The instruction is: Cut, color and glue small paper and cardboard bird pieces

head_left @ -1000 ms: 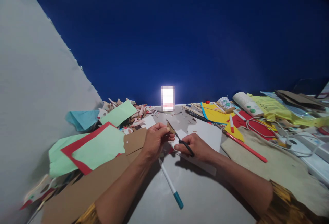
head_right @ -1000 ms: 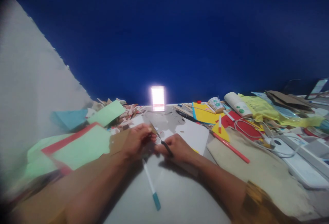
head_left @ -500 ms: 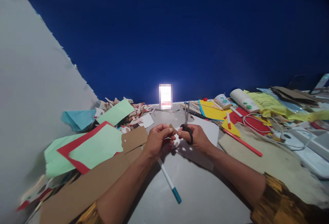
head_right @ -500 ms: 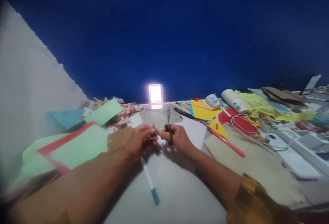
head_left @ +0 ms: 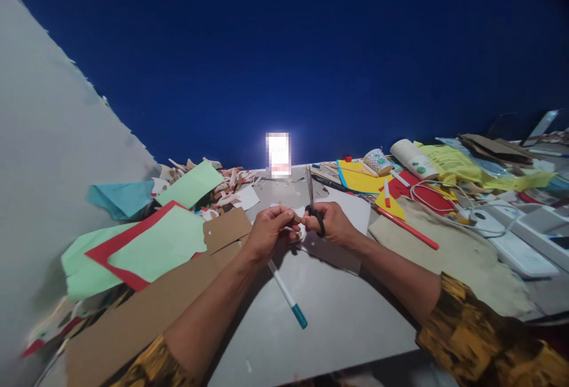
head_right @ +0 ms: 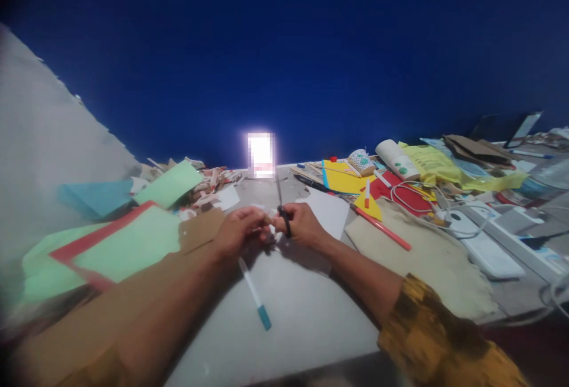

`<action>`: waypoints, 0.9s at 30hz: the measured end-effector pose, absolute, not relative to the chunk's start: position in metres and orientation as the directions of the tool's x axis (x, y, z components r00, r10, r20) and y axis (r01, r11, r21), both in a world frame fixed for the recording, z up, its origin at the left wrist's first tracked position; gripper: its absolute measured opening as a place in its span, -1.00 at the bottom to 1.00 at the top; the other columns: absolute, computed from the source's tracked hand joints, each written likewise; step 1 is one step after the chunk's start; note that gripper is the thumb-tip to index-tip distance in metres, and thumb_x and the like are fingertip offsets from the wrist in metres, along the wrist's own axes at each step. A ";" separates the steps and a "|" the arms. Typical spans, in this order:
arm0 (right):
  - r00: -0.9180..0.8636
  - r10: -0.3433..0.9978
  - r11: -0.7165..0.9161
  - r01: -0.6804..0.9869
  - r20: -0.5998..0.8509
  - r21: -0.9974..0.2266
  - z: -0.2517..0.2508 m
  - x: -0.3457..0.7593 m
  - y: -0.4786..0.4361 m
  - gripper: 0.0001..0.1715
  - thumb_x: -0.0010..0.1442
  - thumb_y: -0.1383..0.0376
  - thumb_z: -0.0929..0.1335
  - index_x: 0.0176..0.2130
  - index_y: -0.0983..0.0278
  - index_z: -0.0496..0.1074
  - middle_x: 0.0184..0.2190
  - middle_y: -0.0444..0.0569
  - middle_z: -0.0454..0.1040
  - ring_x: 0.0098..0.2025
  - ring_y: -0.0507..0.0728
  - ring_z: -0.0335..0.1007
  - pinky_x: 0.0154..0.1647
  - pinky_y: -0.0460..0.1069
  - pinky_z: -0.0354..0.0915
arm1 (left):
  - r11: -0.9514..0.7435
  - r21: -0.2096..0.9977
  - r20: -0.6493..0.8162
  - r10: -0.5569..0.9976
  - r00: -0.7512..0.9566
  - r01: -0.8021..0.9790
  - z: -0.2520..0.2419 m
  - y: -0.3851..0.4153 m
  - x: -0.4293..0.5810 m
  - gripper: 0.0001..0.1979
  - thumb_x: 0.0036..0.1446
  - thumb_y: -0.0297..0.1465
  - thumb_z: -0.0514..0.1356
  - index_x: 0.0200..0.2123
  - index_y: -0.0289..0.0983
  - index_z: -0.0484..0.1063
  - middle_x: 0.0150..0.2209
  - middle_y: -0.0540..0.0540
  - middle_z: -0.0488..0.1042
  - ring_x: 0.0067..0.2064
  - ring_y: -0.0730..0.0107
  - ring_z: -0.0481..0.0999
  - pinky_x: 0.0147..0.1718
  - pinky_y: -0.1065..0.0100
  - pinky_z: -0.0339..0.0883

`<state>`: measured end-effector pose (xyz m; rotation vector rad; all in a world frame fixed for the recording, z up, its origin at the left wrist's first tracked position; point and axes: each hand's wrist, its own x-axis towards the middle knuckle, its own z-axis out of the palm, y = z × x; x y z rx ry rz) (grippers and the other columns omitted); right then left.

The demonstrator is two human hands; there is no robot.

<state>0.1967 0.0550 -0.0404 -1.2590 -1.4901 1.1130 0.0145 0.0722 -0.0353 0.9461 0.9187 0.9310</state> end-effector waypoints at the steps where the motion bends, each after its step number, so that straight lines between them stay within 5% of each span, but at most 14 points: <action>1: -0.079 0.994 0.085 0.218 0.069 -0.972 -0.039 0.200 0.057 -0.56 -0.03 -0.02 0.50 -0.46 0.32 0.51 -0.57 -0.14 0.41 -0.48 0.03 0.21 -0.44 -0.07 0.12 | 0.265 0.939 -0.206 0.944 0.257 -0.218 -0.033 0.075 0.012 -0.72 -0.09 -0.25 0.43 -0.43 -0.32 0.50 -0.53 -0.08 0.53 -0.60 0.45 0.43 -0.61 0.42 0.30; 7: 0.188 0.982 -0.054 0.334 0.011 -0.941 -0.026 0.236 0.082 -0.40 -0.07 -0.16 0.50 -0.40 0.33 0.51 -0.49 -0.05 0.48 -0.47 0.05 0.25 -0.45 -0.04 0.15 | 0.151 0.982 -0.156 0.987 -0.045 -0.110 -0.025 0.098 -0.015 -0.71 -0.08 -0.24 0.42 -0.44 -0.27 0.42 -0.43 -0.09 0.56 -0.56 0.43 0.48 -0.66 0.47 0.26; 14: -0.031 0.999 0.013 0.706 -0.012 -0.708 -0.029 0.276 0.099 -0.30 -0.07 -0.01 0.57 -0.05 0.32 0.44 -0.18 0.03 0.55 -0.24 0.15 0.41 -0.27 -0.04 0.26 | 0.155 0.984 -0.155 0.988 0.007 -0.084 -0.040 0.114 -0.030 -0.66 -0.13 -0.30 0.45 -0.35 -0.27 0.41 -0.53 -0.05 0.51 -0.59 0.39 0.46 -0.64 0.42 0.34; 21: -0.102 0.993 0.076 0.934 -0.057 -0.348 -0.026 0.287 0.100 -0.50 0.05 -0.03 0.51 -0.21 0.29 0.48 -0.23 0.09 0.57 -0.26 0.18 0.42 -0.35 -0.03 0.16 | 0.011 0.986 -0.054 0.964 -0.260 -0.165 -0.038 0.135 -0.044 -0.77 -0.05 -0.48 0.30 -0.26 -0.30 0.42 -0.50 0.04 0.43 -0.53 0.49 0.48 -0.59 0.52 0.29; 27: 0.086 0.996 -0.082 0.970 0.010 -0.230 -0.032 0.286 0.106 -0.54 0.20 -0.07 0.39 -0.36 0.26 0.57 -0.39 0.06 0.58 -0.33 0.20 0.44 -0.41 -0.01 0.06 | 0.091 0.991 -0.107 0.977 -0.183 -0.095 -0.025 0.139 -0.063 -0.78 -0.18 -0.58 0.23 -0.35 -0.32 0.45 -0.56 0.02 0.40 -0.58 0.47 0.39 -0.59 0.46 0.20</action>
